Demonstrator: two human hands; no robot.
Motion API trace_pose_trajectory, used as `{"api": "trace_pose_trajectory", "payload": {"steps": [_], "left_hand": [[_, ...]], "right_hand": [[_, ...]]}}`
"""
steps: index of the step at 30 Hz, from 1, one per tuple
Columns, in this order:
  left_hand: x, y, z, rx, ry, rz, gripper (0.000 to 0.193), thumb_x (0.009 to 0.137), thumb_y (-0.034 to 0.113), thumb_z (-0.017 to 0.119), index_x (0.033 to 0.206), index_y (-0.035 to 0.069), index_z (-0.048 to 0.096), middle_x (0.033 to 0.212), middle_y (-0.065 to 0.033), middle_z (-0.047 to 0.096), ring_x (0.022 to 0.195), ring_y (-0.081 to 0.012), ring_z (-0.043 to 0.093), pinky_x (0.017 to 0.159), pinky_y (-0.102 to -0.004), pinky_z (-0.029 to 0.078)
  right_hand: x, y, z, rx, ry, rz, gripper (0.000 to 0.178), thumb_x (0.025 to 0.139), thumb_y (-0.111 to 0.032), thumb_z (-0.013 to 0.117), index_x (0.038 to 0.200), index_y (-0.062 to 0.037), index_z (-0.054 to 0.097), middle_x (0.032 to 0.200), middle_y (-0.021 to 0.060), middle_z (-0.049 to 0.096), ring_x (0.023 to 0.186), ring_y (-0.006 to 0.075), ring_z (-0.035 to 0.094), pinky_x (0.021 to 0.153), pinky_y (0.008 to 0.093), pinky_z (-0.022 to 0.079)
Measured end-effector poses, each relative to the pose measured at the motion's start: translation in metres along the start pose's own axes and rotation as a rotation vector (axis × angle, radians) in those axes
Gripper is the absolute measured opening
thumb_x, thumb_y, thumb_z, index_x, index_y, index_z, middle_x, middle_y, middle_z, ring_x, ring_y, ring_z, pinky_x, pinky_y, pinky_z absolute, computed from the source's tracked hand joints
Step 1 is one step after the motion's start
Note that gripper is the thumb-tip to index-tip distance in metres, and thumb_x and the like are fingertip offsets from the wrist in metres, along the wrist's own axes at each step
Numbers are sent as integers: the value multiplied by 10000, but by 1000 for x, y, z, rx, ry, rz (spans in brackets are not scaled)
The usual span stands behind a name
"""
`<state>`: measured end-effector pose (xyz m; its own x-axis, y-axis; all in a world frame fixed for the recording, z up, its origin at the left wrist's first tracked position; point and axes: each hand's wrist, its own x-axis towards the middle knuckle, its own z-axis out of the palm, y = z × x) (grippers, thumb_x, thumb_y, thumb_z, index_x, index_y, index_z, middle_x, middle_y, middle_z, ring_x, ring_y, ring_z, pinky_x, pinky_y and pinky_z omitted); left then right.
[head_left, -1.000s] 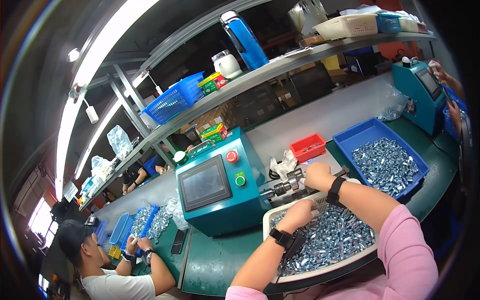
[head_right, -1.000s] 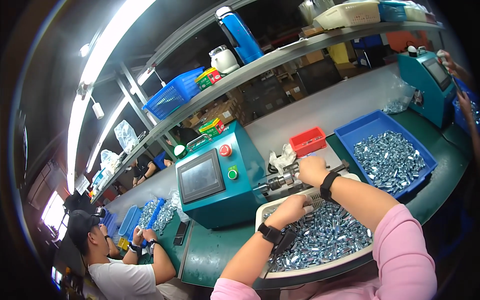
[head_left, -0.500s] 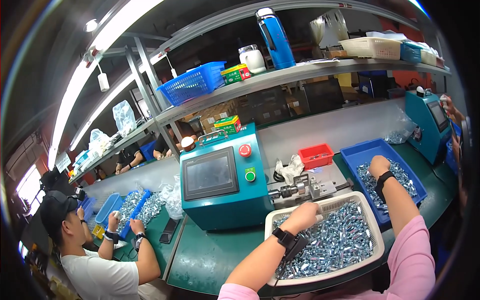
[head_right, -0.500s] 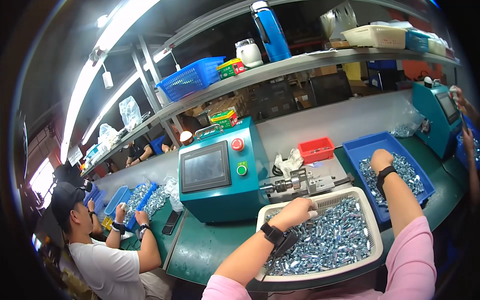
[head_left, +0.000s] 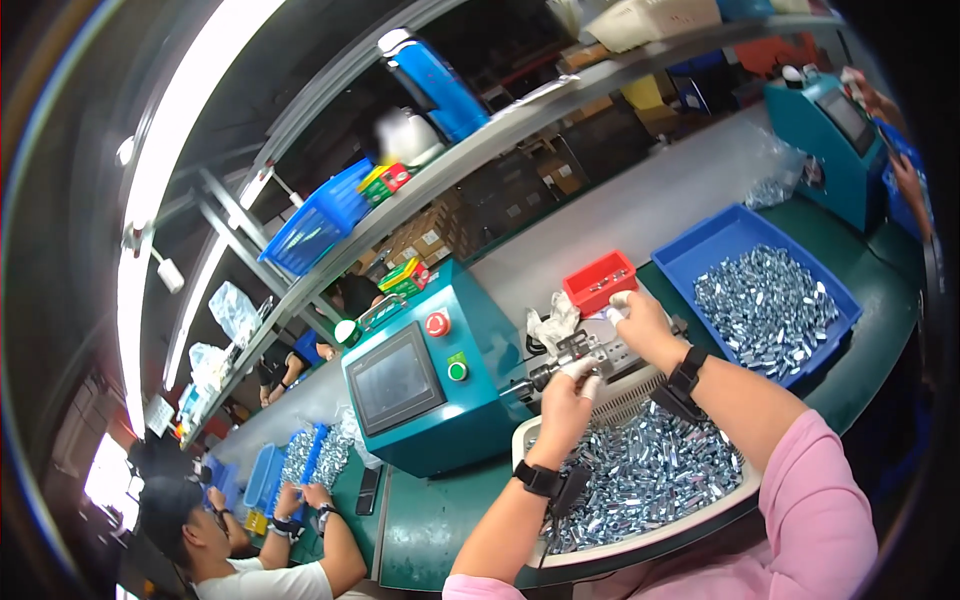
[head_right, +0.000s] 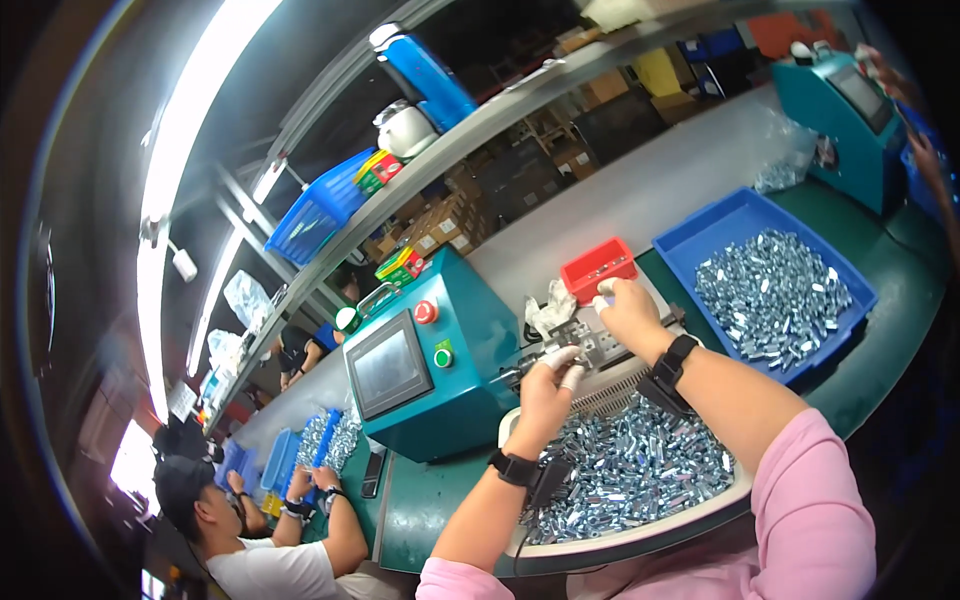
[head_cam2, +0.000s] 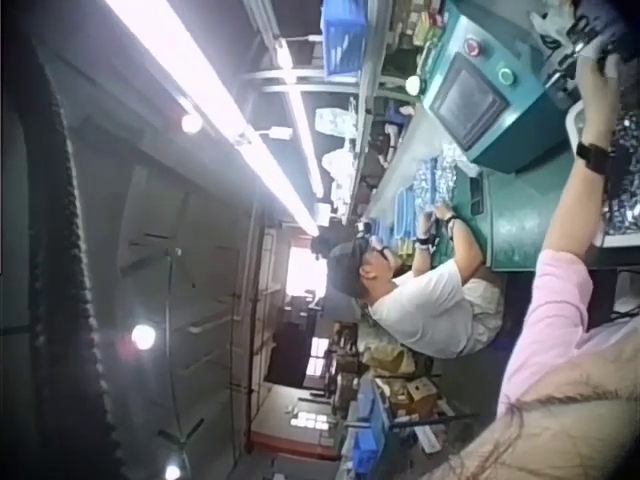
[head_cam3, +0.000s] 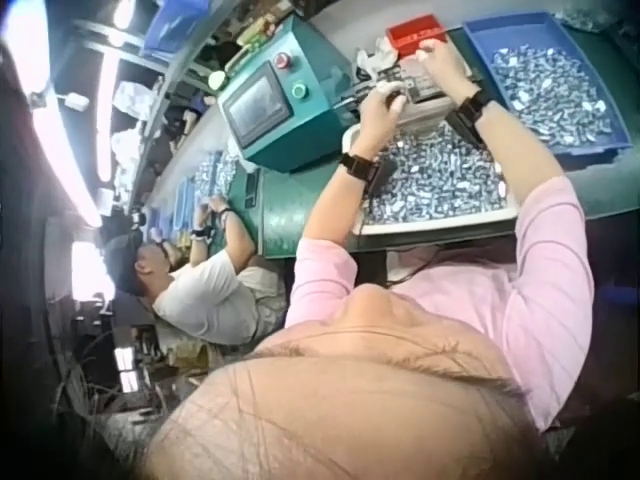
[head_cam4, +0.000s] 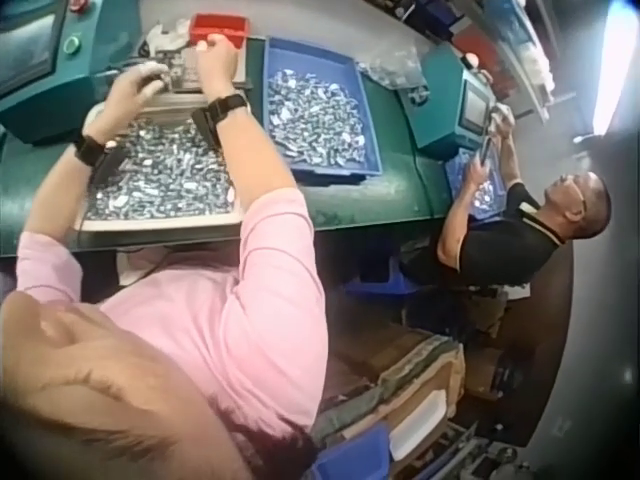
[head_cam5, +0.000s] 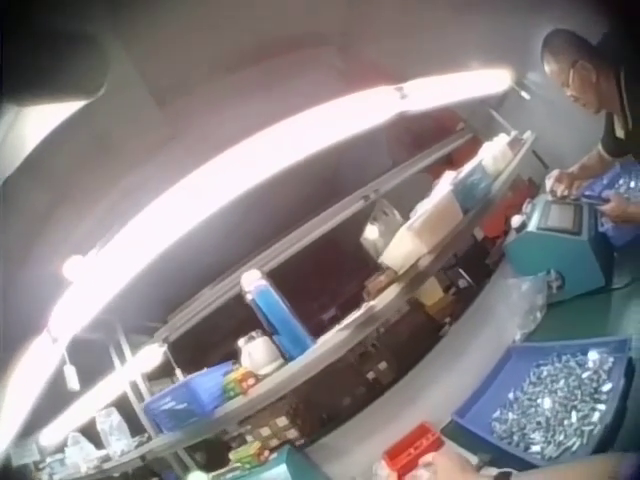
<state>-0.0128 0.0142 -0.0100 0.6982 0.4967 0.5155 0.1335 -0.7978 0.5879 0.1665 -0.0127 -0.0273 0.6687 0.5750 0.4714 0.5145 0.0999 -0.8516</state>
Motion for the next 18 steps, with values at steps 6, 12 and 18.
{"api": "trace_pose_trajectory", "payload": {"steps": [6, 12, 18], "left_hand": [[38, -8, -8, 361, 63, 280, 233, 747, 100, 639, 978, 74, 645, 849, -143, 624, 788, -273, 584, 725, -356, 451], [51, -8, 4, 574, -115, -9, 189, 733, 174, 661, 918, 141, 679, 792, -82, 634, 893, -251, 529, 778, -392, 355], [61, -19, 3, 623, -184, -129, 140, 720, 220, 677, 851, 175, 700, 784, -73, 634, 887, -234, 529, 799, -407, 297]], "right_hand": [[-5, -11, -4, -70, -64, -16, 236, 705, -133, 576, 916, -42, 630, 877, 199, 627, 862, 338, 597, 760, 405, 465], [-7, -9, -4, -83, -83, 29, 203, 676, -114, 555, 854, -37, 615, 852, 190, 621, 854, 349, 586, 744, 419, 463], [-2, -1, 0, -98, -78, 12, 190, 676, -133, 552, 825, -30, 607, 838, 184, 622, 841, 352, 587, 736, 425, 462]]}}
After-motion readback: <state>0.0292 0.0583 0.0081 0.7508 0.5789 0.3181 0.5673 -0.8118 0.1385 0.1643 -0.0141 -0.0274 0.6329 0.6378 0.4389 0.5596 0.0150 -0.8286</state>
